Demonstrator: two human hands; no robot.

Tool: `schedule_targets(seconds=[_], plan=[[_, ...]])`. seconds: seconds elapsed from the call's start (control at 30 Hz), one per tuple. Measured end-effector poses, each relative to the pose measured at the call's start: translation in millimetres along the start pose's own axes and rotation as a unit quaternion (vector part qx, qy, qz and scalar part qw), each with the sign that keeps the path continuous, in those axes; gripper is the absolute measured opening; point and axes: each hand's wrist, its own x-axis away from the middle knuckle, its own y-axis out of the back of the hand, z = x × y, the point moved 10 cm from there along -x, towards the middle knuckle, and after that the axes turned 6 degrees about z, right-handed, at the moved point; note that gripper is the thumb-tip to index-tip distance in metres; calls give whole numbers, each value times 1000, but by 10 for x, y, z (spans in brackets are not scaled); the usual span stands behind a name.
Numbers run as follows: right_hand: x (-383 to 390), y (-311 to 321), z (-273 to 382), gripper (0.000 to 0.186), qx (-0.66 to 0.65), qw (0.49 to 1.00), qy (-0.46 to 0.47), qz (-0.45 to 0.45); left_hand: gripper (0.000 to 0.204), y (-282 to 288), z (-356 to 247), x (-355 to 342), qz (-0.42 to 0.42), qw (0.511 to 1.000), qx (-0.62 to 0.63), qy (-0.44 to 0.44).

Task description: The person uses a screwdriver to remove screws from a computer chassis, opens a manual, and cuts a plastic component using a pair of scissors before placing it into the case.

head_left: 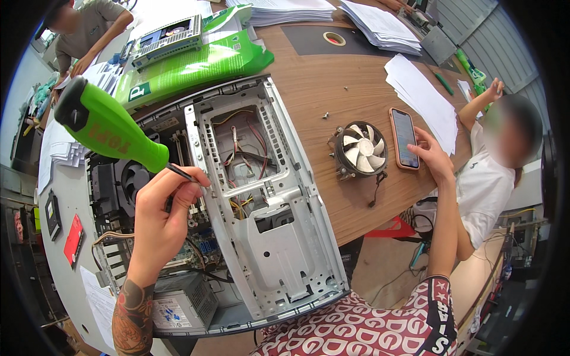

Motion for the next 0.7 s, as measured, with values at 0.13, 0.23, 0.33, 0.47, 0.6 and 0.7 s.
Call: schedule_targets(seconds=[0.13, 0.23, 0.33, 0.47, 0.6, 0.7], plan=[[20, -26, 24, 82, 15, 1000, 3, 5, 14, 11, -9, 9, -2, 1000, 0, 3], [33, -11, 16, 81, 10, 1000, 13, 14, 14, 12, -2, 8, -2, 1000, 1, 4], [37, -18, 17, 79, -4, 1000, 19, 25, 11, 37, 0, -10, -42, 999, 4, -12], [62, -20, 47, 75, -27, 999, 25, 30, 12, 38, 6, 5, -43, 999, 9, -9], [91, -10, 30, 73, -64, 996, 27, 47, 12, 36, 0, -2, -44, 999, 6, -7], [61, -38, 23, 69, -87, 993, 42, 67, 12, 34, 3, -8, -43, 999, 10, -8]])
